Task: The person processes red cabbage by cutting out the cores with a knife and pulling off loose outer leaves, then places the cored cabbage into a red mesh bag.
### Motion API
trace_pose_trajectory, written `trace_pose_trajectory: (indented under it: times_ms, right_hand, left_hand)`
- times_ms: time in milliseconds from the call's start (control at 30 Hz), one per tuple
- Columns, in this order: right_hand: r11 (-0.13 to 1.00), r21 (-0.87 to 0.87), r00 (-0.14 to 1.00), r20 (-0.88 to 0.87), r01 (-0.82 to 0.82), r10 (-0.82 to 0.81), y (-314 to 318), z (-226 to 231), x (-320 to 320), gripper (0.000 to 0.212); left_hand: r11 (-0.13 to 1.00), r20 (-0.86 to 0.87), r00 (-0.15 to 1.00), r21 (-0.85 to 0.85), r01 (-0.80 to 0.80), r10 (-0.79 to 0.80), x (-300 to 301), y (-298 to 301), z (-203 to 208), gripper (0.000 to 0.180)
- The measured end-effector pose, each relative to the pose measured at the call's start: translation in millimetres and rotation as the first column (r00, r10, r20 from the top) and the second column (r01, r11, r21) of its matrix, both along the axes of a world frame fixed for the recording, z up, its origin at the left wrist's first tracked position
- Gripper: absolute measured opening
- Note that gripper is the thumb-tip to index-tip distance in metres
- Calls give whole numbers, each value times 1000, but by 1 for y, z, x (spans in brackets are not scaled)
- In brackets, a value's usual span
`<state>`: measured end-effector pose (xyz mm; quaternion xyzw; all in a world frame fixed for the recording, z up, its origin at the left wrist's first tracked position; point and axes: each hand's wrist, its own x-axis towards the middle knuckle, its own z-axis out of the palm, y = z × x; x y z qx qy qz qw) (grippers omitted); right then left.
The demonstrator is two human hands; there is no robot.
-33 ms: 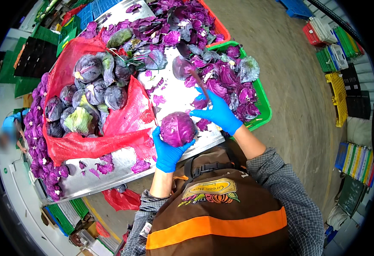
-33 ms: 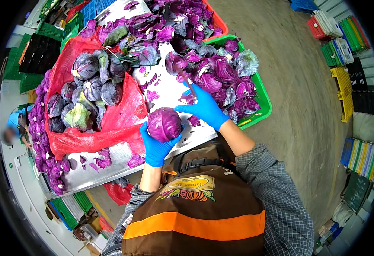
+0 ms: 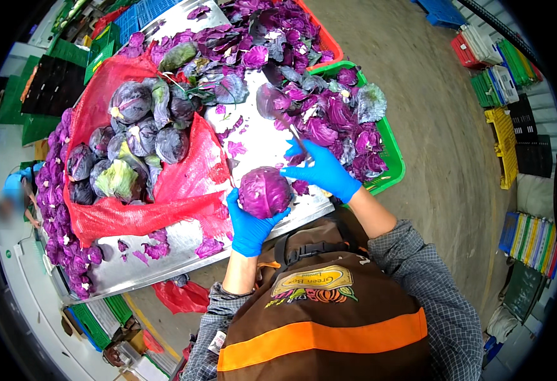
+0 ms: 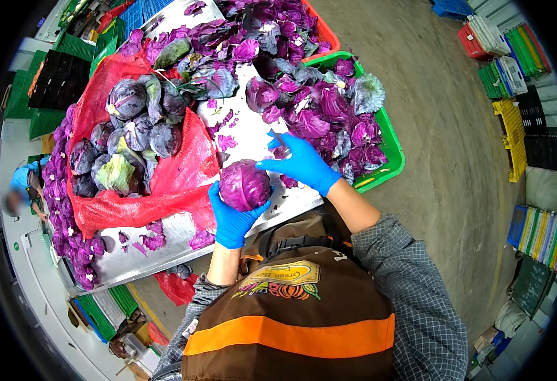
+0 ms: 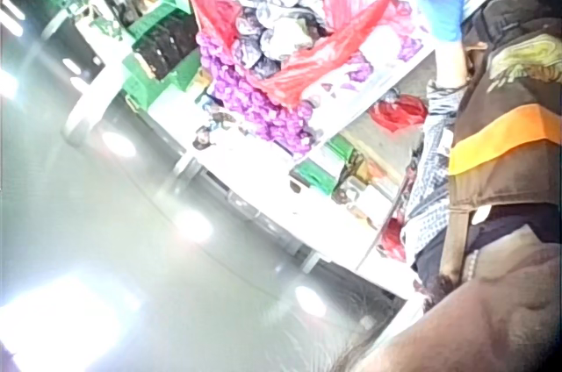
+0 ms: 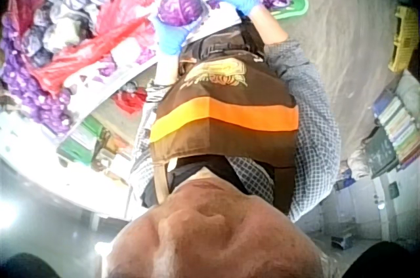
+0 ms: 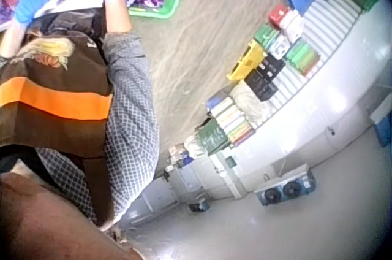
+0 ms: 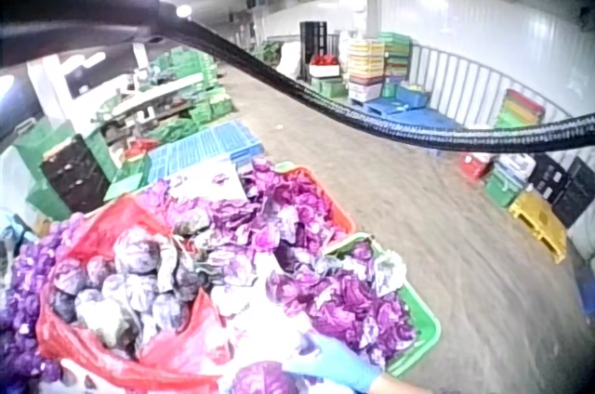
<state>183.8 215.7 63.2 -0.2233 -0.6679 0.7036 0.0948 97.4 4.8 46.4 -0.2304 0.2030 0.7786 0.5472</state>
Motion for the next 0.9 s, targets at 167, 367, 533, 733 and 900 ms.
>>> trace_pose_trajectory:
  times_ms: [167,367,533,733,900]
  right_hand:
    - [957,-243,968,153,-158,198,-2,-2,1,41]
    - [960,-255,931,307,-118,196,-12,-49,-1,36]
    - [913,-154,792,457,-379,406,-25,-104,-44,49]
    - [935,221,908,257,278,-330,84,-228,-69,32]
    - [750,-279,799,238,600,-552,29,-152,-75,34]
  left_hand:
    - [999,-116,993,-37,9,-13,6,-4,-3,83]
    - [984,-398,903,-137,117,-163,18,-28,-46,69]
    - [981,24,997,184,65,-71,-5,-54,-58,59]
    - [981,-379,921,192,-21,93,-62,-131,-38,46]
    - [718,-198,735,481,-503,648,-135,-290,21,72]
